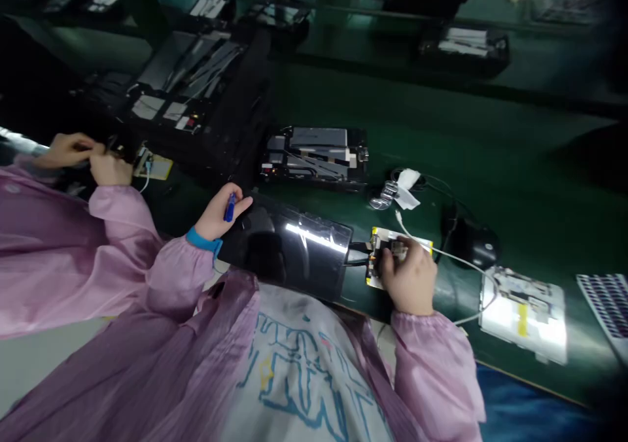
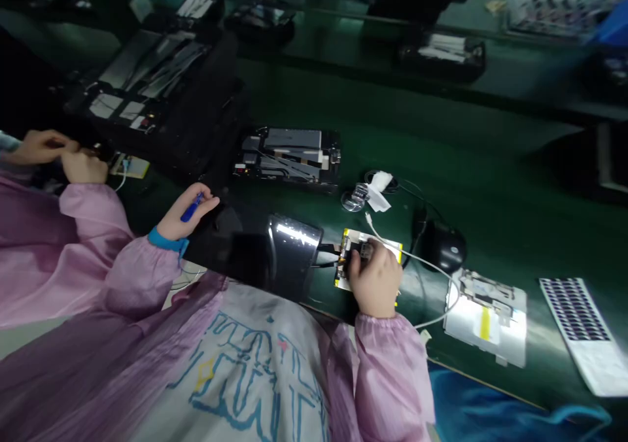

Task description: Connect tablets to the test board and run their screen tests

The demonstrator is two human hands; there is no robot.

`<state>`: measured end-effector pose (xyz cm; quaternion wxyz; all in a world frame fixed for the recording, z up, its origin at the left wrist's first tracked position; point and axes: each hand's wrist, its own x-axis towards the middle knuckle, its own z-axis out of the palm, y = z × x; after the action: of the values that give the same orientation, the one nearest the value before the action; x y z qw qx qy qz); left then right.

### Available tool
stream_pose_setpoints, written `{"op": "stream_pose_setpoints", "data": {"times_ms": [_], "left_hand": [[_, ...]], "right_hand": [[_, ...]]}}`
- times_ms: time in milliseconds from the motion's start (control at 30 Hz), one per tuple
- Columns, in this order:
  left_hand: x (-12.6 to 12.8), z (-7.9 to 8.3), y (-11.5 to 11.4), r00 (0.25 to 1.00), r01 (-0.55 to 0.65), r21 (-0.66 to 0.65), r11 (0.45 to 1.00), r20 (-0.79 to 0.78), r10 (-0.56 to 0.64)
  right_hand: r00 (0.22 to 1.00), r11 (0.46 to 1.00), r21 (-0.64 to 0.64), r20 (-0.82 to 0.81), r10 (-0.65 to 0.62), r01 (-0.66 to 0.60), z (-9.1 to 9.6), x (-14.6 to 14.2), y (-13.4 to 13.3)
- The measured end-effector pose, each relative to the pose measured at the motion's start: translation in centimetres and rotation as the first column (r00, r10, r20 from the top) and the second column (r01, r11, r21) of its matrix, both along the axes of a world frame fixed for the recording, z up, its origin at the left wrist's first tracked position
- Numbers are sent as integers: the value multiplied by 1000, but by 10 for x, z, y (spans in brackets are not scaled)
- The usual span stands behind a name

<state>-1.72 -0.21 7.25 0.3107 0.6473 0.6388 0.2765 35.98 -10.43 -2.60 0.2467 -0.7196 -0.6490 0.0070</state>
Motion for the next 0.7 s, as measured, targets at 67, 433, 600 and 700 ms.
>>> {"op": "stream_pose_setpoints", "data": {"times_ms": [67, 433, 600, 700], "left_hand": [[-3, -6, 4, 995, 7, 13, 1000, 103, -8], [0, -40, 6, 935, -15, 17, 1000, 353, 8], [-2, -44, 5, 916, 16, 2, 1000, 400, -16], [-1, -47, 5, 906, 20, 17, 1000, 422, -25]], "right_hand": [[1000, 1000, -12, -24, 11, -11, 4, 3, 3], [710, 715, -16, -135, 691, -699, 78, -122, -30], [916, 915, -32, 0, 402, -402, 69, -112, -11], [945, 945, 33, -20, 327, -326, 72, -102, -2]]}}
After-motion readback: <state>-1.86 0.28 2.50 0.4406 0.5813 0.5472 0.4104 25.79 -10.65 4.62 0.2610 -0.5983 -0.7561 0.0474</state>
